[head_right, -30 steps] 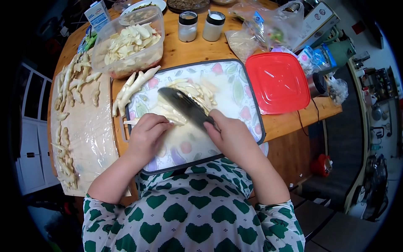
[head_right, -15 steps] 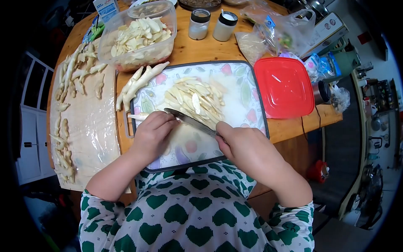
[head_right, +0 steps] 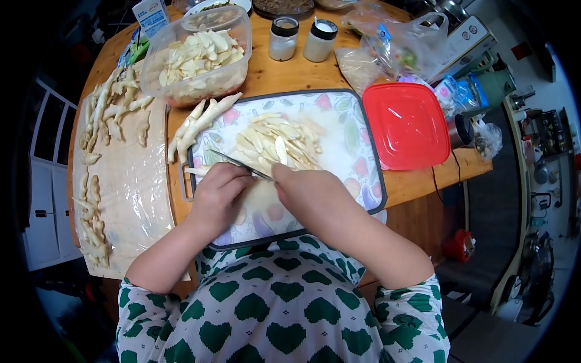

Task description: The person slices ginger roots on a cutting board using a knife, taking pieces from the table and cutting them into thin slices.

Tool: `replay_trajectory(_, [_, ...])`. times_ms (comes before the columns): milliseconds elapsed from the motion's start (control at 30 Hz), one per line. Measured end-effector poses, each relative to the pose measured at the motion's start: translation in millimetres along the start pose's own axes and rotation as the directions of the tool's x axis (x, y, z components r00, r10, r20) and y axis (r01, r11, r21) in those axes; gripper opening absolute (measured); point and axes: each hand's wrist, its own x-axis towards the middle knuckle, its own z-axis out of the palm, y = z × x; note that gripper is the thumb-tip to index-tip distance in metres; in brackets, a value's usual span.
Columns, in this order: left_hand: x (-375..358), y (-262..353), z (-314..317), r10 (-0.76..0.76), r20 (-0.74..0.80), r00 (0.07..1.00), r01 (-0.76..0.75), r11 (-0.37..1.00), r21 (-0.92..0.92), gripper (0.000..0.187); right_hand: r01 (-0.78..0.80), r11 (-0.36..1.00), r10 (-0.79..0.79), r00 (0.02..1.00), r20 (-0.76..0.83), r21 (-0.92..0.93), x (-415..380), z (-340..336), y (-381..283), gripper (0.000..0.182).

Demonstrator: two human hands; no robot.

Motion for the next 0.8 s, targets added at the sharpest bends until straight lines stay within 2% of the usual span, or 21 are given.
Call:
replay_trajectory(133, [-2,-5,-3,-0.019,-0.018,1.0,0.019,1.0,0.002,0.028,-0.096,0.995,0.096,0.994,0.043,-0.005,-21,-20,21,0.018])
replay_trajectory(167, [-1,-4,-4,-0.013,-0.015,1.0,0.013,1.0,0.0,0.028,-0.121,0.992,0.119,0.992,0.046,0.044,-25,-22,27,0.019])
replay_trajectory(267, [3,-2,-4,-0.004,-0.013,1.0,0.004,1.0,0.0,0.027,-0.161,0.985,0.162,0.987,-0.002,0.06,-29,-26,23,0.02])
replay_trajectory(367, [1,-2,-2,-0.01,-0.014,1.0,0.01,1.0,0.013,0.026,-0.035,0.998,0.037,0.998,-0.044,0.043,-34,-22,16,0.02])
replay_trajectory(567, [1,-1,-2,-0.01,-0.014,1.0,0.01,1.0,0.026,0.024,-0.011,0.997,0.012,1.0,0.015,-0.072,-36,-34,8,0.018])
replay_trajectory(800, [1,-1,-2,-0.012,-0.008,1.0,0.012,0.999,0.039,0.024,0.06,0.998,-0.06,0.998,0.01,-0.023,5,-15,7,0.018])
